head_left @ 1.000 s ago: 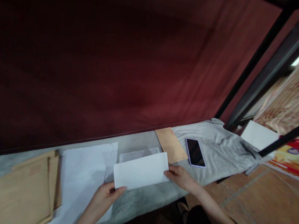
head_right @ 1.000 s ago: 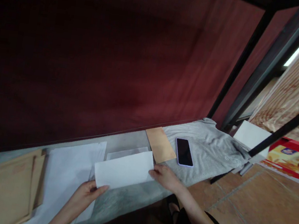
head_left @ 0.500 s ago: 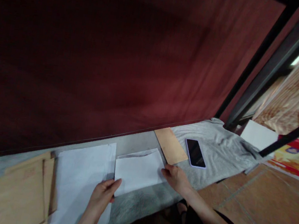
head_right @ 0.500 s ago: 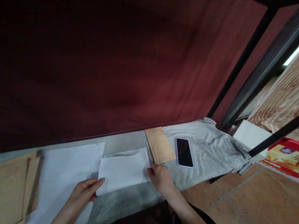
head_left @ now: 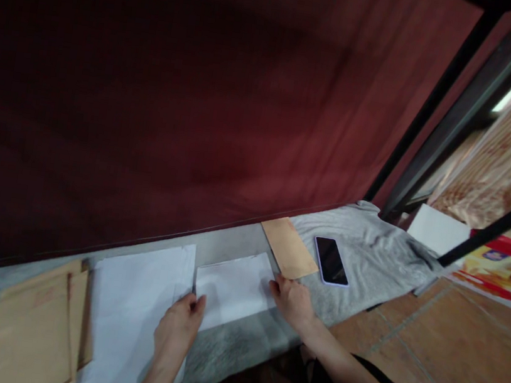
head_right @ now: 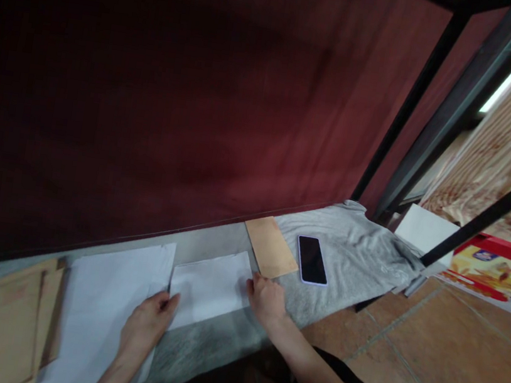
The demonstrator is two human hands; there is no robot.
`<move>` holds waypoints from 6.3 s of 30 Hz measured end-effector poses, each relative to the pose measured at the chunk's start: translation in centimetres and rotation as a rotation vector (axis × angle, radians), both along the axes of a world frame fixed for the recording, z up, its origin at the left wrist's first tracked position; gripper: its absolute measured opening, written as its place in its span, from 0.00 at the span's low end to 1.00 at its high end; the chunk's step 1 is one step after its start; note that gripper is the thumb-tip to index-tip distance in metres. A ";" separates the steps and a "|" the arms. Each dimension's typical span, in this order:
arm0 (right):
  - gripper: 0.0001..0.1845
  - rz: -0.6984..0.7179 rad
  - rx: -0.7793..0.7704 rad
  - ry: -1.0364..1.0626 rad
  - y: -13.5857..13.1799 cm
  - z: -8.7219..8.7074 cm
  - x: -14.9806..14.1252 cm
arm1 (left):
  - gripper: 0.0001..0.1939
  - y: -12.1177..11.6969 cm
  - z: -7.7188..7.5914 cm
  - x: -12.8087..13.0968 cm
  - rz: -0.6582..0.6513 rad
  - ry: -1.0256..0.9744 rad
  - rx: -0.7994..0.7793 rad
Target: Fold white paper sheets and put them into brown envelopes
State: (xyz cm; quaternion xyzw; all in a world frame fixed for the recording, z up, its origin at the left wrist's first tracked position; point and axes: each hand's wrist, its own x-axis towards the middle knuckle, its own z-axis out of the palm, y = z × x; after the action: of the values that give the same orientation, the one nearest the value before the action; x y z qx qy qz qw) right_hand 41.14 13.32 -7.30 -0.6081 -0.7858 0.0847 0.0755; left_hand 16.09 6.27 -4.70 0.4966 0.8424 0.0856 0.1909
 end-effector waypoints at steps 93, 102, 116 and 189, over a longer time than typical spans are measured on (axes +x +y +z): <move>0.18 0.174 -0.087 1.060 0.0 3.6 -2.3 | 0.42 0.0 1.1 1.3 0.173 -0.646 0.861; 0.16 -0.034 -0.419 1.316 0.3 -0.9 -4.1 | 0.30 0.2 -0.4 2.2 0.262 -1.272 0.420; 0.28 0.534 0.219 0.187 -1.1 -2.1 -4.8 | 0.32 0.8 -3.6 2.3 0.021 -0.636 0.315; 0.22 0.745 -0.240 0.364 -0.6 1.4 3.6 | 0.38 -3.5 -3.0 -0.4 -0.757 -0.043 0.316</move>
State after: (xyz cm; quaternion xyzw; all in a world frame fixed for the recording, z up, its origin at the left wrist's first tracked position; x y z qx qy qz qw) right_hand 44.78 12.72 -5.92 -0.2624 -0.9101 0.3027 0.1060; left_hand 15.66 2.77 -7.69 0.7927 0.5726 0.1478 0.1478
